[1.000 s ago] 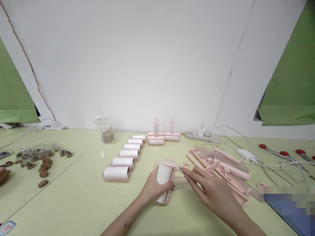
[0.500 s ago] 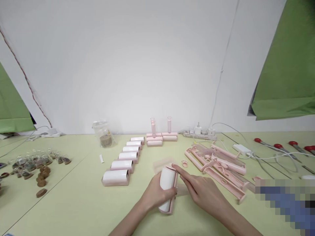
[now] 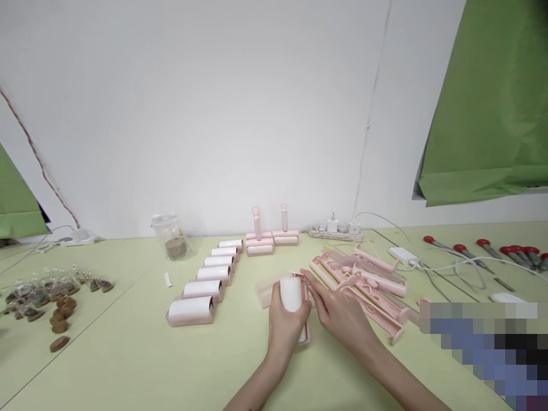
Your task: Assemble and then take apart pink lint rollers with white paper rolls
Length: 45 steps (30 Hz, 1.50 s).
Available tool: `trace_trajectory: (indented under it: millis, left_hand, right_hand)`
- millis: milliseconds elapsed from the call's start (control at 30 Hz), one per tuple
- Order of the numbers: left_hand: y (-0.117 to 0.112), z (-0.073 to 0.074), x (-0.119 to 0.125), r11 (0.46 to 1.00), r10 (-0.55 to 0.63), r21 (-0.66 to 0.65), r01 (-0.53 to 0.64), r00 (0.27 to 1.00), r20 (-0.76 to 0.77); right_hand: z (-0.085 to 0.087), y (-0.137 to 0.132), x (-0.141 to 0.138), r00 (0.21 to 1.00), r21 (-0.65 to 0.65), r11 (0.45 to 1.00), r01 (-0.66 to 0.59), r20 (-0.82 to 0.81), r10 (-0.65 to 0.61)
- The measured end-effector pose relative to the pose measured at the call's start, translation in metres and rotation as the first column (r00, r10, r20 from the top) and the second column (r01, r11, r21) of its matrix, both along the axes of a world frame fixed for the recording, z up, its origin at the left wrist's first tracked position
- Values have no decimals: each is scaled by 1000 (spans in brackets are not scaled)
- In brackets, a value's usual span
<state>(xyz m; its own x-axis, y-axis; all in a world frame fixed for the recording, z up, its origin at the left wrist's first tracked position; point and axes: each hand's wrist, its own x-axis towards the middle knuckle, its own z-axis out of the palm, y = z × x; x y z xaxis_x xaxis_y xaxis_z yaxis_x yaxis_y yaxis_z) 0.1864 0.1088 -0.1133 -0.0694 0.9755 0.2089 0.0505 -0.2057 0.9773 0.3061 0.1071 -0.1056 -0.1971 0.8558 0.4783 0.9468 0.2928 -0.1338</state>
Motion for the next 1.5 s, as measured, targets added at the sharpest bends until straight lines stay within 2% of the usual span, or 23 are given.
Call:
trace_trajectory:
  millis: [133,233,333,433,500,567,633,733,833,933,1067,1133,1167,1233,1300,1367,1433,1500]
  left_hand:
    - [3,-3,1,998,55,24,-55,998,-19]
    - [3,-4,-6,997,58,46,-56,998,-34]
    - [2,-4,-13,997,34,64,-33,999,-25]
    - [3,-4,-19,1000,27,12,-27,999,22]
    - [5,-3,-22,998,19,-58,-12,993,117]
    - [5,-2,-25,994,1,-111,25,972,234]
    - [5,1,-26,989,-19,-132,64,950,312]
    - [3,4,-27,975,-111,-146,166,939,327]
    - [3,6,-33,953,-218,-143,265,934,282]
    - [1,7,-46,928,-293,-162,337,924,245]
    - [-6,10,-57,839,-385,-255,481,856,346]
    - [-8,10,-57,822,-391,-272,501,843,371]
    - [-8,10,-57,834,-381,-262,485,850,363]
    - [-5,13,-62,903,-293,-207,376,892,343]
    - [1,21,-77,971,-129,-144,190,926,354]
    - [5,32,-100,990,8,-136,48,921,388]
    - [7,43,-122,986,15,-159,48,926,377]
    - [9,50,-133,988,-7,-144,63,934,358]
  right_hand:
    - [-1,2,1,1000,-44,999,26,-4,-26]
    - [3,0,1,994,-98,994,-45,-107,34]
    - [14,-5,6,967,-155,980,-124,-242,84]
    - [26,-8,19,947,-241,955,-174,-306,95]
    - [30,-7,30,940,-264,949,-173,-333,79]
    - [29,-3,39,943,-220,967,-125,-328,47]
    - [25,2,42,958,-133,985,-109,-279,68]
    - [18,7,37,961,-44,966,-256,-115,250]
    - [12,4,27,916,-127,909,-398,-10,400]
    - [8,-1,17,884,-185,865,-466,-57,464]
    - [10,-9,4,831,-191,810,-555,-89,548]
    - [12,-10,-2,826,-195,803,-563,-85,558]
    - [13,-11,-3,832,-190,811,-553,-90,547]
    - [13,-9,0,868,-163,854,-494,-155,472]
    - [14,-6,13,899,-148,906,-396,-266,349]
    - [19,-1,31,919,-151,942,-299,-309,243]
    - [25,6,44,949,-150,959,-242,-241,202]
    - [29,16,44,967,-140,962,-237,-134,218]
